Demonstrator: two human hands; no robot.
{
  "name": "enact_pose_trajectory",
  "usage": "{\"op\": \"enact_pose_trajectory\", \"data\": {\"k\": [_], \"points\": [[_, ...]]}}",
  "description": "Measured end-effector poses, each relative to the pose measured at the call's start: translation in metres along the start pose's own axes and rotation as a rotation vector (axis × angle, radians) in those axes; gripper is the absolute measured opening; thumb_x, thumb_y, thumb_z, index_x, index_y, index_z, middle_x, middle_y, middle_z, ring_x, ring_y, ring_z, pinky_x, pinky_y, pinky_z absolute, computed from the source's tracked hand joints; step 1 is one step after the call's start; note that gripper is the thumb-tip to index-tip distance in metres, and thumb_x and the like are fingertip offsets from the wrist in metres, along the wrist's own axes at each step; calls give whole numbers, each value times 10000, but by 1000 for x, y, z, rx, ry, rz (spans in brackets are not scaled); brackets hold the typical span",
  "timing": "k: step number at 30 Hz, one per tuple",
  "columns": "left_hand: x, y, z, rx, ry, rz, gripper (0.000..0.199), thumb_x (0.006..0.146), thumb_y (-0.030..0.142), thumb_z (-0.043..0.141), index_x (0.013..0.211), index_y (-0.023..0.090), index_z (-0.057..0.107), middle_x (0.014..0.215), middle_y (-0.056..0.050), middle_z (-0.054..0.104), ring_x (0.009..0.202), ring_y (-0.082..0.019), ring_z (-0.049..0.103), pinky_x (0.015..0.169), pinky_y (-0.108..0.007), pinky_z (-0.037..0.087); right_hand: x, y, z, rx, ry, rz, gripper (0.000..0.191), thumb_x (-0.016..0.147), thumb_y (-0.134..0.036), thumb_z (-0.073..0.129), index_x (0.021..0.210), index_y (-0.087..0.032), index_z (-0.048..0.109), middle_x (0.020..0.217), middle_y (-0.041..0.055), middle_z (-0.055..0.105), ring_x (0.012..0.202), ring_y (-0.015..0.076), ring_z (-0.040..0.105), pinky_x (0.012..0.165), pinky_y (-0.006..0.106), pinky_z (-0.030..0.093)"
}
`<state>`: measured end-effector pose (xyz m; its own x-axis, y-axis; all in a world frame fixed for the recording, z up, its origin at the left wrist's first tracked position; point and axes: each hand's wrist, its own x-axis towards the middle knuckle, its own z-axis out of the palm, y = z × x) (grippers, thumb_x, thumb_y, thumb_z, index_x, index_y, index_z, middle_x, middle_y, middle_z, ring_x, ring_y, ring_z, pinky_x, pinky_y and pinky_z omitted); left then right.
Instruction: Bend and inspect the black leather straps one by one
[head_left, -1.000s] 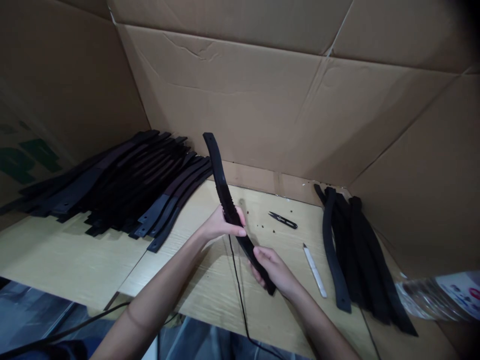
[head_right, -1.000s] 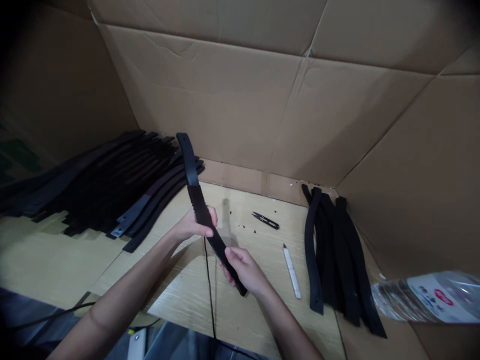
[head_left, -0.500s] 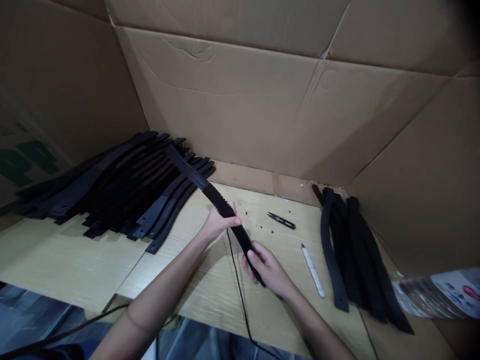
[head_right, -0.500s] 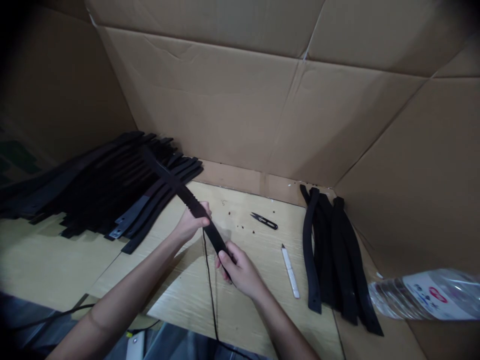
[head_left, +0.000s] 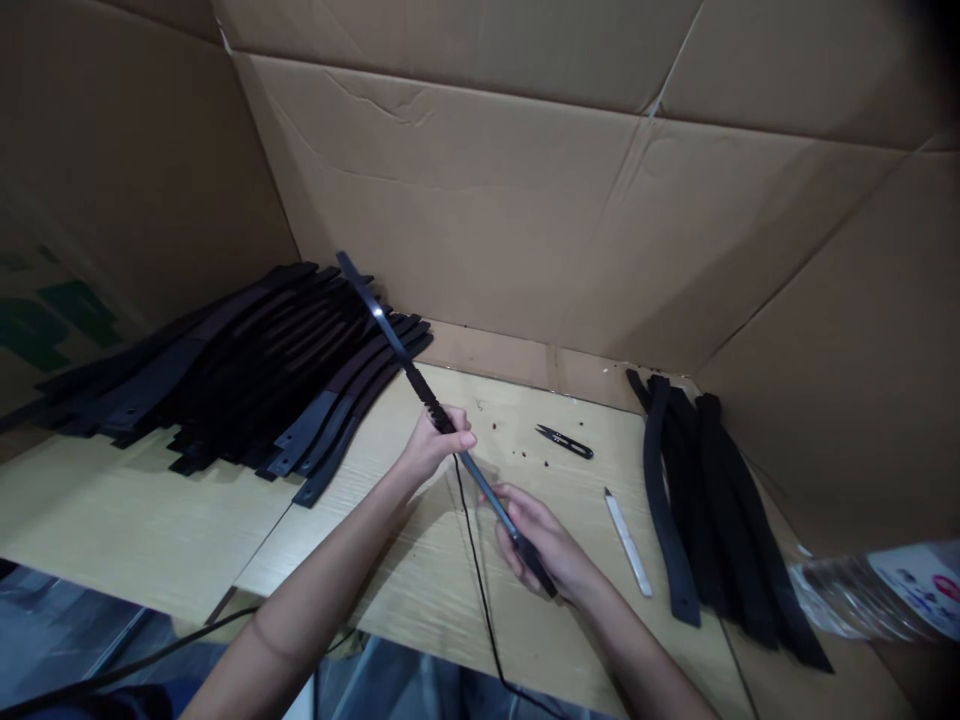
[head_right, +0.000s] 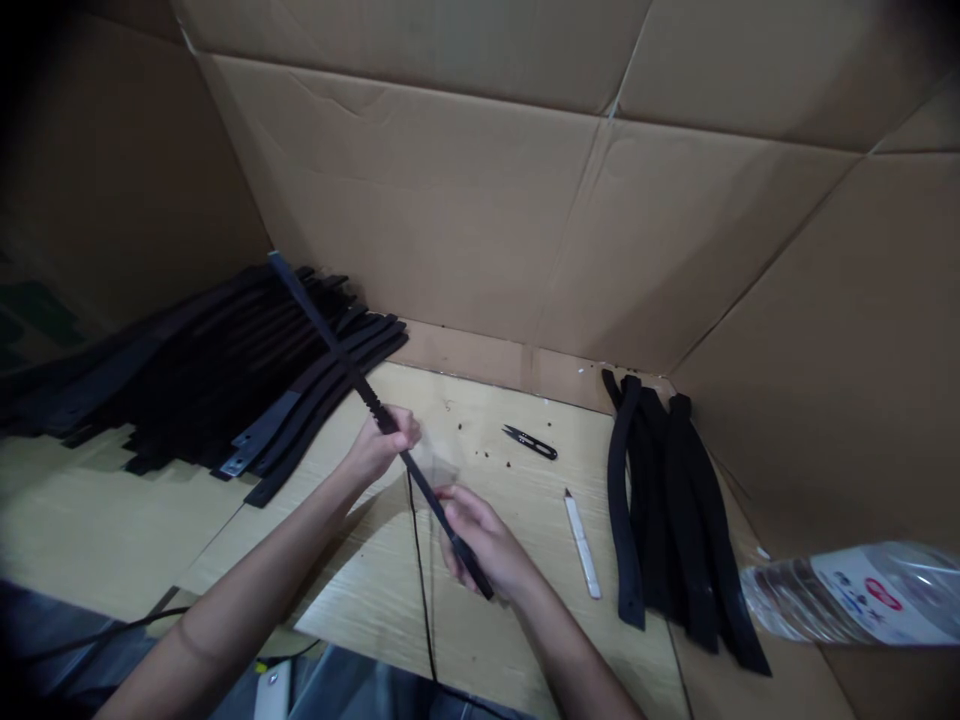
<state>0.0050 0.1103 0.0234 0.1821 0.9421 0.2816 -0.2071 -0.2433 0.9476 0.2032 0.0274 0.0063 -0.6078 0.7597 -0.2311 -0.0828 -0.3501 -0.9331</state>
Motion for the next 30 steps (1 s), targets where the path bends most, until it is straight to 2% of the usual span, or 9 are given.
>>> {"op": "enact_pose_trajectory", "data": {"k": [3, 5, 7, 10, 13, 17, 21, 25, 30], "points": [[0, 4, 2, 18, 101, 6, 530, 532, 580, 783, 460, 171, 454, 454, 55, 377, 478, -83, 353, 493, -249, 280, 3, 4, -1, -27, -6, -69, 500, 775, -581, 656, 1035, -231, 411, 576, -80, 598, 294, 38, 374, 301, 130, 242], [0, 10, 4, 41, 147, -4, 451, 544, 536, 797, 507, 160, 550, 491, 26, 481, 518, -104, 429, 531, -257, 337, 5, 6, -2, -44, 20, -79, 426, 824, -587, 592, 954, -226, 409, 571, -70, 609, 291, 40, 387, 303, 132, 238], [-1, 16, 7, 60, 167, -13, 365, 570, 476, 803, 581, 151, 637, 566, -6, 576, 583, -131, 498, 583, -268, 382, 5, 5, -2, -46, 51, -73, 411, 870, -616, 496, 877, -212, 425, 552, -49, 616, 291, 48, 404, 303, 141, 252], [-3, 22, 10, 56, 150, -29, 287, 611, 412, 787, 650, 147, 685, 629, -18, 612, 626, -141, 514, 598, -265, 384, 5, 2, -1, -38, 90, -57, 469, 858, -644, 489, 811, -178, 491, 560, -20, 622, 314, 54, 440, 316, 157, 295], [-4, 23, 10, 7, 59, -39, 297, 611, 420, 770, 639, 142, 667, 599, -4, 570, 594, -128, 475, 558, -256, 344, 4, 0, 0, 6, 131, -11, 519, 825, -665, 523, 777, -149, 554, 489, -36, 556, 312, 54, 417, 314, 163, 292], [-4, 16, 8, -55, -38, -39, 378, 568, 422, 790, 511, 154, 529, 490, 46, 419, 503, -88, 366, 491, -245, 243, 4, 2, 0, 27, 99, 37, 540, 850, -670, 470, 764, -146, 564, 377, -66, 449, 285, 64, 366, 296, 165, 273], [-2, 4, 4, -110, -39, -30, 443, 562, 431, 794, 497, 167, 444, 477, 67, 345, 484, -76, 302, 484, -243, 197, 6, 7, 0, -19, 42, -20, 472, 818, -627, 568, 959, -181, 509, 590, -53, 576, 331, 53, 428, 315, 156, 295], [0, 0, 1, -108, -26, 2, 511, 598, 440, 779, 476, 176, 359, 467, 80, 268, 478, -71, 253, 491, -246, 184, 9, 11, -2, -72, 29, -121, 406, 774, -510, 698, 922, -205, 475, 710, -66, 539, 399, 31, 447, 365, 150, 329], [0, 14, 6, 124, 32, 26, 366, 640, 390, 781, 575, 163, 501, 550, 58, 408, 551, -92, 363, 536, -236, 268, 10, 12, -6, -86, 97, -104, 433, 851, -573, 569, 902, -145, 613, 718, -16, 539, 449, 45, 466, 409, 176, 384]]}}
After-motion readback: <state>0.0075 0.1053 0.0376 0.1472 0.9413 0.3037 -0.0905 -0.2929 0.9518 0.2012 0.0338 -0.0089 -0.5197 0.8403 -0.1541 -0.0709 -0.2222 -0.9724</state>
